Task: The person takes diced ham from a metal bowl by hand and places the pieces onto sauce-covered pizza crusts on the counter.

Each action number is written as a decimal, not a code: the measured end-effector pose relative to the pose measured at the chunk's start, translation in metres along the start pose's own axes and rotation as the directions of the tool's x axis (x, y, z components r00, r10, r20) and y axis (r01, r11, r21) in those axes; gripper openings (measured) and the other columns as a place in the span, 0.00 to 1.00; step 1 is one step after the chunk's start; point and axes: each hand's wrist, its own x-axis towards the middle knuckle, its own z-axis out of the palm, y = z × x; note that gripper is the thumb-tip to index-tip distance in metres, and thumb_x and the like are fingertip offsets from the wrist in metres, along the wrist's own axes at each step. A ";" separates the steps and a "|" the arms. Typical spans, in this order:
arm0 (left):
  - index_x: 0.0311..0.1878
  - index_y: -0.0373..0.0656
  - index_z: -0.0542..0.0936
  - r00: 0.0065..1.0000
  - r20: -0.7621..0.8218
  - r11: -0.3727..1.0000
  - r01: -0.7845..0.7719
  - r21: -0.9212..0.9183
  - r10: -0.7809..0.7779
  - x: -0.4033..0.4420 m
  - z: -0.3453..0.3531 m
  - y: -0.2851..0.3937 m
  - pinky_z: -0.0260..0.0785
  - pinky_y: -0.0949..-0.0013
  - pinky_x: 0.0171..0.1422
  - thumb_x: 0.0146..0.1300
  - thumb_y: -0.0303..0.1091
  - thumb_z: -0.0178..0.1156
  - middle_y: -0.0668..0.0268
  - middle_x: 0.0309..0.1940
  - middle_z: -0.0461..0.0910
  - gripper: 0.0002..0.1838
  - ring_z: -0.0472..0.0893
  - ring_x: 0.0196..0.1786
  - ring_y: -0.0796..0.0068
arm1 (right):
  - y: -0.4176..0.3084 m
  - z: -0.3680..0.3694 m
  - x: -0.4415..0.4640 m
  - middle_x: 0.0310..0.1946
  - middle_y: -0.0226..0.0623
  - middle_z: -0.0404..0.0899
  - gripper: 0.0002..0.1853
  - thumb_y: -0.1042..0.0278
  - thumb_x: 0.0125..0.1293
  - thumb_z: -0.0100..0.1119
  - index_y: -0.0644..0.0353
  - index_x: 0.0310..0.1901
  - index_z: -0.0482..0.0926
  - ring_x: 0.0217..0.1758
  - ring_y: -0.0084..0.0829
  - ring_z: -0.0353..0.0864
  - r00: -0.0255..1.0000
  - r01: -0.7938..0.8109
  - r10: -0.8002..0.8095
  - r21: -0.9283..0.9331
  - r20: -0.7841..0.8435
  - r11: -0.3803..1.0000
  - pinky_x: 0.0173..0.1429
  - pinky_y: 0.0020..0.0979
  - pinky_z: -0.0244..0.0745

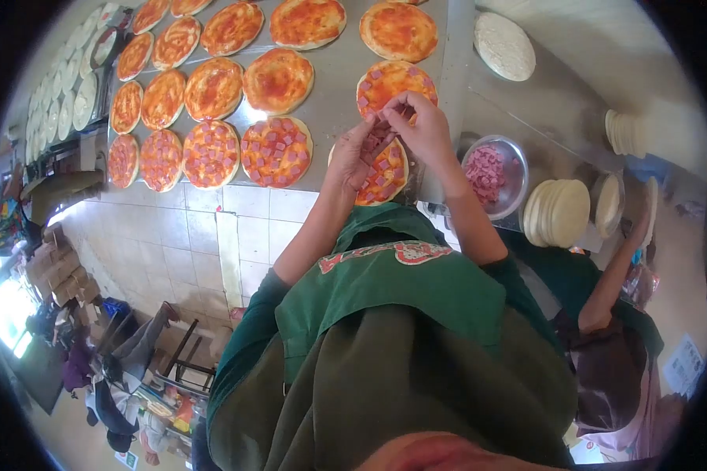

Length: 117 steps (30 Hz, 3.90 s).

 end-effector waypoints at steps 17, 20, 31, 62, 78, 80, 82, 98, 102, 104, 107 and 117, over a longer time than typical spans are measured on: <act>0.45 0.36 0.78 0.992 0.006 0.989 0.125 -0.080 -0.125 0.002 -0.003 -0.003 0.75 0.72 0.53 0.64 0.35 0.59 0.61 0.41 0.82 0.13 0.82 0.45 0.71 | 0.003 -0.021 -0.003 0.32 0.26 0.80 0.07 0.71 0.60 0.61 0.59 0.40 0.80 0.28 0.14 0.74 0.983 0.076 -0.090 0.094 0.160 0.993 0.34 0.17 0.66; 0.45 0.37 0.79 0.987 -0.011 0.986 0.157 -0.061 -0.158 0.002 -0.004 -0.006 0.75 0.73 0.53 0.64 0.36 0.59 0.61 0.41 0.82 0.13 0.82 0.45 0.71 | 0.013 -0.024 -0.003 0.32 0.25 0.80 0.06 0.73 0.61 0.61 0.61 0.39 0.79 0.28 0.10 0.73 0.974 0.085 -0.116 0.162 0.193 0.983 0.33 0.14 0.65; 0.43 0.38 0.79 0.998 -0.058 0.999 0.029 -0.039 -0.031 0.010 -0.004 -0.003 0.75 0.73 0.50 0.64 0.37 0.59 0.61 0.38 0.82 0.12 0.82 0.42 0.73 | 0.047 -0.011 0.039 0.29 0.26 0.79 0.07 0.68 0.62 0.60 0.62 0.38 0.80 0.31 0.16 0.77 0.995 0.100 -0.095 0.147 -0.041 0.984 0.35 0.19 0.70; 0.43 0.33 0.79 0.991 -0.130 0.998 -0.029 0.056 0.036 0.013 0.016 -0.017 0.76 0.73 0.49 0.65 0.34 0.58 0.59 0.38 0.82 0.12 0.82 0.41 0.71 | 0.066 -0.027 0.045 0.29 0.31 0.83 0.14 0.53 0.56 0.64 0.55 0.35 0.83 0.32 0.25 0.81 0.997 -0.082 0.083 -0.056 0.013 0.995 0.37 0.26 0.73; 0.49 0.37 0.77 0.991 -0.113 0.995 -0.062 0.078 0.071 -0.045 -0.005 0.017 0.73 0.75 0.51 0.66 0.39 0.55 0.64 0.41 0.80 0.16 0.80 0.45 0.76 | 0.075 -0.039 0.103 0.24 0.29 0.82 0.14 0.51 0.51 0.66 0.52 0.31 0.83 0.28 0.29 0.81 0.976 -0.126 0.019 -0.489 -0.218 0.863 0.34 0.32 0.73; 0.50 0.37 0.77 0.994 -0.089 0.997 -0.061 0.055 0.066 -0.048 -0.009 0.016 0.73 0.75 0.51 0.66 0.38 0.55 0.65 0.41 0.80 0.16 0.80 0.46 0.76 | 0.077 -0.039 0.103 0.25 0.29 0.83 0.13 0.51 0.49 0.67 0.51 0.31 0.84 0.29 0.31 0.81 0.976 -0.170 0.089 -0.438 -0.199 0.883 0.36 0.34 0.73; 0.50 0.37 0.77 0.994 -0.092 0.997 -0.064 0.035 0.067 -0.049 -0.011 0.012 0.73 0.75 0.52 0.67 0.39 0.55 0.64 0.42 0.80 0.16 0.80 0.46 0.75 | 0.075 -0.041 0.098 0.27 0.31 0.83 0.13 0.52 0.47 0.67 0.48 0.31 0.84 0.34 0.35 0.82 0.972 -0.227 0.179 -0.411 -0.153 0.883 0.41 0.37 0.75; 0.63 0.31 0.63 0.987 0.127 0.962 0.122 -0.243 -0.094 -0.039 0.015 0.011 0.50 0.57 0.74 0.71 0.50 0.36 0.47 0.64 0.62 0.31 0.59 0.69 0.53 | -0.025 -0.088 0.081 0.33 0.30 0.74 0.26 0.67 0.62 0.57 0.53 0.62 0.62 0.34 0.21 0.71 0.866 0.201 -0.157 0.043 -0.474 0.979 0.39 0.23 0.70; 0.64 0.31 0.62 0.985 0.158 0.950 0.117 -0.290 -0.073 -0.036 0.023 0.016 0.50 0.56 0.74 0.70 0.54 0.31 0.45 0.63 0.63 0.34 0.60 0.69 0.54 | -0.036 -0.080 0.042 0.33 0.28 0.79 0.12 0.64 0.62 0.60 0.56 0.46 0.80 0.33 0.19 0.74 0.974 0.160 -0.143 0.087 -0.177 0.983 0.43 0.22 0.70; 0.63 0.32 0.63 0.983 0.173 0.952 0.104 -0.287 -0.056 -0.033 0.026 0.017 0.56 0.57 0.71 0.71 0.55 0.32 0.45 0.61 0.65 0.34 0.66 0.65 0.53 | -0.030 -0.053 0.005 0.34 0.28 0.80 0.11 0.67 0.62 0.60 0.58 0.45 0.80 0.35 0.18 0.75 0.986 0.159 -0.160 0.033 0.035 0.987 0.42 0.21 0.69; 0.63 0.32 0.64 0.984 0.172 0.966 0.084 -0.246 -0.041 -0.033 0.024 0.017 0.57 0.58 0.71 0.70 0.57 0.30 0.48 0.59 0.69 0.36 0.69 0.62 0.57 | -0.036 -0.030 -0.033 0.34 0.30 0.82 0.09 0.62 0.59 0.61 0.53 0.40 0.81 0.33 0.26 0.80 0.994 0.090 -0.089 -0.010 0.059 0.996 0.41 0.26 0.73; 0.61 0.33 0.67 0.951 0.269 0.979 0.183 -0.090 -0.153 -0.044 0.012 0.010 0.63 0.62 0.61 0.70 0.61 0.25 0.55 0.50 0.76 0.39 0.74 0.52 0.66 | -0.041 -0.002 -0.072 0.31 0.34 0.78 0.09 0.66 0.57 0.63 0.56 0.40 0.79 0.35 0.32 0.79 0.986 0.082 -0.121 -0.305 -0.113 0.949 0.39 0.29 0.73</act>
